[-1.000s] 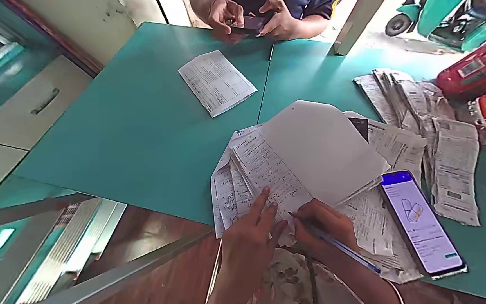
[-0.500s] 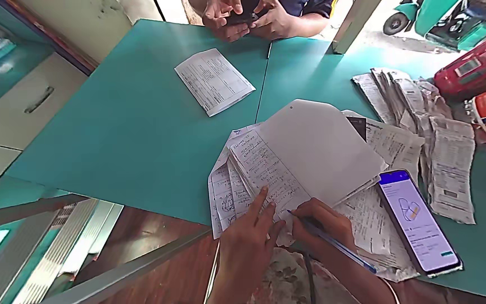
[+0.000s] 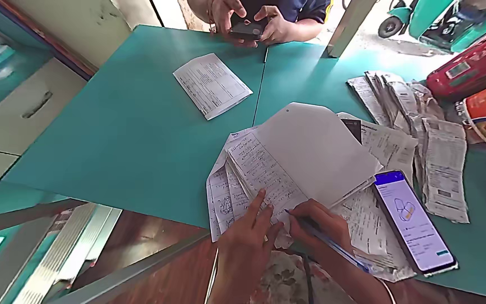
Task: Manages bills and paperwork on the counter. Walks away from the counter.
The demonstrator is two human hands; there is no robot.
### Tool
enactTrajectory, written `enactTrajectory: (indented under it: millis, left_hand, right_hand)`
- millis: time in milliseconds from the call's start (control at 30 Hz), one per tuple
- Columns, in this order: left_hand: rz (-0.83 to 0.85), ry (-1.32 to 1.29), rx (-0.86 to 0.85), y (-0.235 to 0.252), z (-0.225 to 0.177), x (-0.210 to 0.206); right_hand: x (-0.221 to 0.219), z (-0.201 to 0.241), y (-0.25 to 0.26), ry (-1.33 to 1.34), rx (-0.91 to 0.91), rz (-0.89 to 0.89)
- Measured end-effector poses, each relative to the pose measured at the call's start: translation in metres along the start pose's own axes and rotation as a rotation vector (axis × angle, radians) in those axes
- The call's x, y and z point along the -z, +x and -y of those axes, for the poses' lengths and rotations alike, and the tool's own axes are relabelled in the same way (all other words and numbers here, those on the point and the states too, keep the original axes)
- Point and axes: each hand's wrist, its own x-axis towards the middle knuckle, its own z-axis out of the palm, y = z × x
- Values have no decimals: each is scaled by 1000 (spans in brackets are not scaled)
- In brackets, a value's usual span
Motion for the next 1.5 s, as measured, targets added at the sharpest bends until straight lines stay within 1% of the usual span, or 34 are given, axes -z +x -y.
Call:
enactTrajectory:
  millis: [167,467,567,633,700,800,1000,1300,1500]
  left_hand:
    - [-1,4,2,0,1,0]
    - [-3,24,24,-1,0,-2]
    - [-12,29,20,0,0,-2]
    - [-12,30,22,0,-1,-1]
    - [5,23,27,1,-1,1]
    - [49,-17,23,0,1,2]
    - [119,-54,17,2,1,8]
    - [63,-74,-7,2,3,2]
    - [21,-2,42,0,-1,1]
  right_hand:
    - [-1,0,0,12,0,-15]
    - [-2,2,-1,-87,53,-60]
    - [-1,2,-1,-78,57,-52]
    - [-2,1,-2,-75,50,-78]
    - [-2,2,0,-94,31,-94]
    - [3,6,5,-129,35,-38]
    - [5,0,6,-75,52,-42]
    - [5,1,6,-90,34,-61]
    - [2,-1,5,-168,51,-97]
